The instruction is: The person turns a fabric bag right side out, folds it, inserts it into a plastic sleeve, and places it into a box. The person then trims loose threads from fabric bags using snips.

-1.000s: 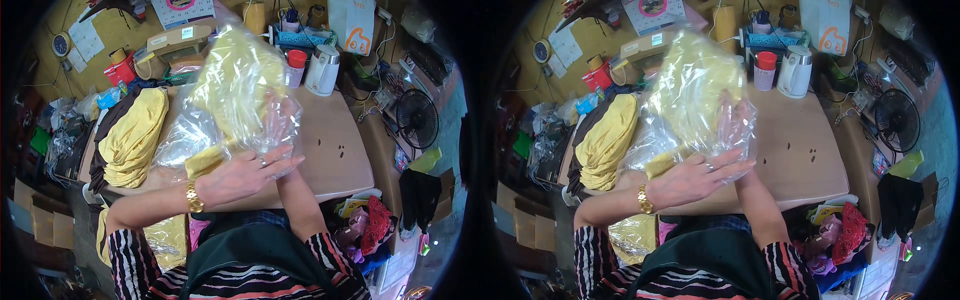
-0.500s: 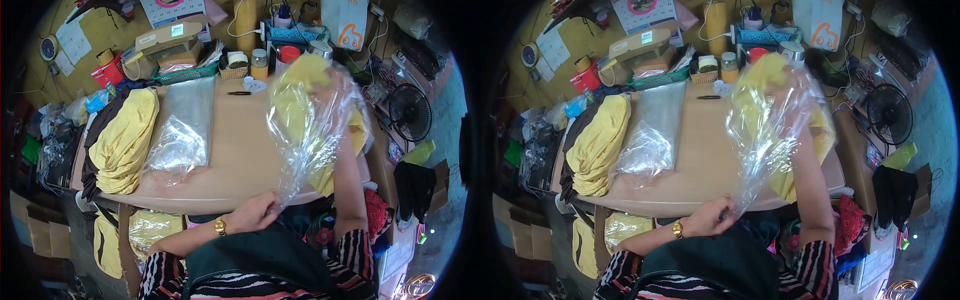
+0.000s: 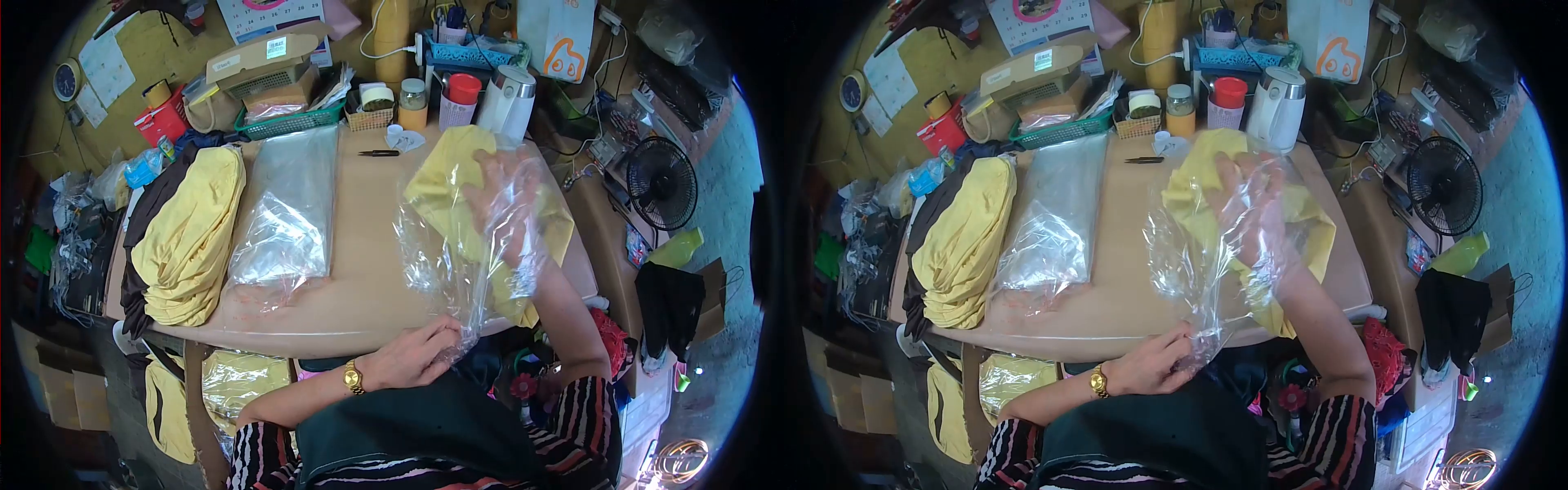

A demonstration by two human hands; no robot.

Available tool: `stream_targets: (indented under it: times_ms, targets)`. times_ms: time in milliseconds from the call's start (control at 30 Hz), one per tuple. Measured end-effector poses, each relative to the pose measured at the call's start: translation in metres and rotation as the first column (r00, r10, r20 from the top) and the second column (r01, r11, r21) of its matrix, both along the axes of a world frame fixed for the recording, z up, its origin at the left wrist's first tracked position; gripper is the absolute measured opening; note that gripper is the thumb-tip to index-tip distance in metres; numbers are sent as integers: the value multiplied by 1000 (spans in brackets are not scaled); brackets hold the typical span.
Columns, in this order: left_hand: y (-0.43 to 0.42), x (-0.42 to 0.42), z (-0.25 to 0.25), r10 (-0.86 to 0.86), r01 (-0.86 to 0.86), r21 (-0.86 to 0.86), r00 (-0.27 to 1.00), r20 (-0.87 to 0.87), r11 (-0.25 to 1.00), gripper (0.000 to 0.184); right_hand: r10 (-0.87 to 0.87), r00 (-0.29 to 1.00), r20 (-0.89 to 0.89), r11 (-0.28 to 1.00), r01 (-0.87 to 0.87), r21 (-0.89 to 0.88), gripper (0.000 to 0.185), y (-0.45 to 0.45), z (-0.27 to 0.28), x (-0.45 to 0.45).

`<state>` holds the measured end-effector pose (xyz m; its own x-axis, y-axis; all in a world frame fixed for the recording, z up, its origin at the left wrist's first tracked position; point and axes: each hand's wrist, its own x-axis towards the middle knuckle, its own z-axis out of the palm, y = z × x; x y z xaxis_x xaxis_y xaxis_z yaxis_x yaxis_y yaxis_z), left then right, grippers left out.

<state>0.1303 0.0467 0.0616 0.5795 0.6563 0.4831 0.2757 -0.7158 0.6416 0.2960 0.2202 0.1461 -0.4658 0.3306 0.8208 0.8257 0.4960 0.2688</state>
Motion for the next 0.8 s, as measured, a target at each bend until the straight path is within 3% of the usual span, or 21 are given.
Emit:
stream_targets:
  times_ms: [67, 100, 200, 300, 333, 367, 400, 433, 467, 533, 567, 600, 667, 700, 767, 800]
  targets:
    - [0, 0, 7, 39, -37, -53, 998, 45, 998, 31, -116, 955, 272, 925, 203, -321, 30, -11, 15, 8]
    - [0, 1, 10, 39, -36, -56, 998, 49, 998, 31, -97, 917, 387, 676, 346, -650, 45, -12, 36, 3]
    - [3, 4, 17, 66, -63, -49, 996, 57, 997, 29, 177, 956, 233, 426, 139, -894, 49, -15, 17, 5]
    - [1, 7, 17, 36, -34, -84, 999, 29, 996, 30, 401, 912, -81, 271, -203, -941, 54, -11, -48, -5]
    - [-1, 7, 16, -9, 11, -104, 1000, 23, 994, 31, 372, 914, -161, 294, -280, -914, 56, -5, -71, -10]
    - [-3, 7, 15, -55, 56, -127, 998, 15, 990, 33, 341, 925, -166, 403, -304, -863, 57, -2, -93, -14]
    - [-5, 7, 16, -58, 59, -130, 998, 15, 990, 33, 320, 946, -54, 587, -242, -773, 59, -1, -101, -20]
    - [-7, 6, 19, -115, 115, -188, 993, 13, 975, 33, 245, 947, 208, 810, -82, -580, 69, -1, -105, -20]
    - [-8, 5, 22, -169, 167, -242, 986, 15, 956, 33, 243, 948, 207, 811, -82, -579, 69, -1, -112, -22]
    - [-13, -5, 29, -261, 246, -259, 965, -25, 934, 33, 308, 920, 240, 465, 74, -882, 78, 2, -131, -28]
    - [-17, -12, 35, -349, 319, -286, 935, -60, 903, 34, 349, 862, 368, 419, 208, -884, 88, 8, -122, -37]
    - [-21, -20, 45, -346, 316, -287, 936, -59, 904, 34, 353, 860, 368, 418, 207, -884, 88, 11, -123, -43]
    - [-33, -37, 72, -411, 203, -559, 869, -276, 804, 44, 244, 949, 201, 631, 2, -776, 88, 17, -134, -53]
    - [-34, -46, 86, -412, 202, -561, 868, -276, 803, 44, 245, 949, 200, 630, 1, -777, 88, 20, -143, -58]
    - [-22, -67, 118, -497, 146, -592, 718, -487, 792, 37, 277, 937, 212, 538, 31, -842, 88, 22, -161, -67]
    - [-9, -77, 138, -421, 137, -553, 800, -428, 822, 36, 278, 937, 209, 537, 29, -843, 88, 20, -160, -70]
